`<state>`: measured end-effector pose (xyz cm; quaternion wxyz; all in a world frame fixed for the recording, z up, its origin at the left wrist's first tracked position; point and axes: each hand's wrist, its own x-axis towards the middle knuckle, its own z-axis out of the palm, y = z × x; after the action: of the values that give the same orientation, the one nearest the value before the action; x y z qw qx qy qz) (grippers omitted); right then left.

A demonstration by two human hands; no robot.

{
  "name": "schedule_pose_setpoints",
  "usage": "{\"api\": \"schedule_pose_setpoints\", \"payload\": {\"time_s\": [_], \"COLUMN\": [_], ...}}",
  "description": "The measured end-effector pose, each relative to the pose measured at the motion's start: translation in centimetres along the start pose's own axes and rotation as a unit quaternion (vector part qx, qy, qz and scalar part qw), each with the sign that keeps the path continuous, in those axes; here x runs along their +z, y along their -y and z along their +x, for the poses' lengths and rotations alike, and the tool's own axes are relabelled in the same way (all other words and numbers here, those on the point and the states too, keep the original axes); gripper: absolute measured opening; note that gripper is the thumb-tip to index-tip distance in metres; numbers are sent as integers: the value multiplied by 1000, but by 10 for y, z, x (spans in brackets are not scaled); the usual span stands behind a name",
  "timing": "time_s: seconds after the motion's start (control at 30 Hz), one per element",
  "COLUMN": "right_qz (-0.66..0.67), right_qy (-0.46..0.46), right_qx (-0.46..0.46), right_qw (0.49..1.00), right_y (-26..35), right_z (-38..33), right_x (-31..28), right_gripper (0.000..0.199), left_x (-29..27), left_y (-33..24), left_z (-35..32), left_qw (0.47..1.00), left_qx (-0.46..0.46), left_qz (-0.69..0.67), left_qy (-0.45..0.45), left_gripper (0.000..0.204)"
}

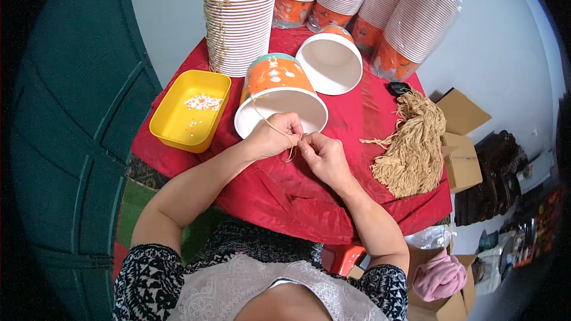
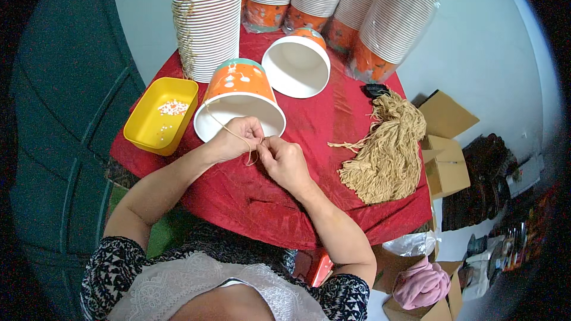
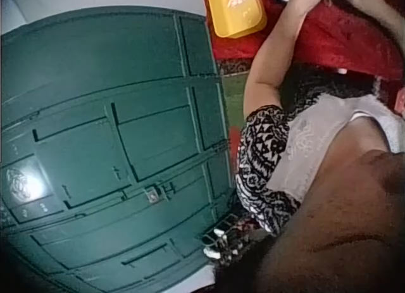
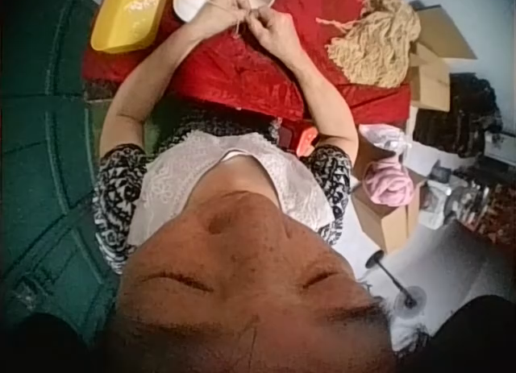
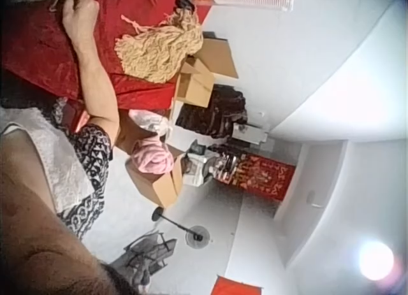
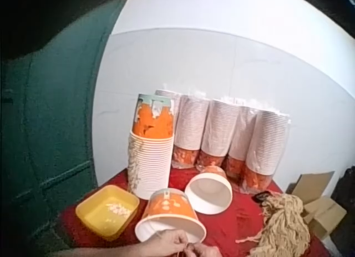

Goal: Threading a thin string through pre-punched holes in paper bowls to assemble them.

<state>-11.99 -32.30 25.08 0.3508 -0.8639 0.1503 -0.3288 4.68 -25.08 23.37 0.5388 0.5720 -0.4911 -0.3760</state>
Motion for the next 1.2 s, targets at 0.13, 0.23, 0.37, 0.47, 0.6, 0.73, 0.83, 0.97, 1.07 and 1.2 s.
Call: {"api": "schedule_pose_setpoints", "payload": {"time_s": [0.13, 0.23, 0.37, 0.47, 0.6, 0.73, 0.83, 0.97, 1.07, 1.2], "right_qz": [145, 141, -3, -41, -28, 18, 73, 89, 83, -21], "right_qy": [18, 3, -4, 11, 23, 28, 69, 132, 94, -56], "right_qx": [75, 76, -37, -46, -84, -87, -105, -298, -310, -83], "right_qw": [986, 987, 999, 998, 996, 996, 989, 941, 943, 995], "right_y": [-4, 3, 13, 17, 12, 15, 35, 50, 44, 28], "right_z": [0, 0, -3, -3, -4, -5, -9, -13, -8, 1], "right_x": [1, 0, -2, 0, 2, 3, -1, 6, -4, -15], "right_gripper": [17, 18, 25, 22, 16, 7, 2, 26, 13, 11], "left_x": [-1, 0, 3, 3, 5, 5, 6, 13, 12, 4], "left_y": [-1, 2, -1, 8, 15, 10, 2, -7, -2, 15], "left_z": [-1, -1, 0, 1, 4, 1, -3, -6, -5, 2], "left_qw": [1000, 1000, 1000, 1000, 997, 996, 989, 972, 978, 988], "left_qx": [-4, 2, 4, 11, 21, 7, 48, 59, 75, 65], "left_qz": [17, -12, -3, 25, 72, 84, 132, 215, 185, 133], "left_qy": [6, 4, 10, 12, -35, -40, -36, -66, -63, -36], "left_gripper": [4, 4, 6, 9, 16, 17, 13, 5, 6, 9]}}
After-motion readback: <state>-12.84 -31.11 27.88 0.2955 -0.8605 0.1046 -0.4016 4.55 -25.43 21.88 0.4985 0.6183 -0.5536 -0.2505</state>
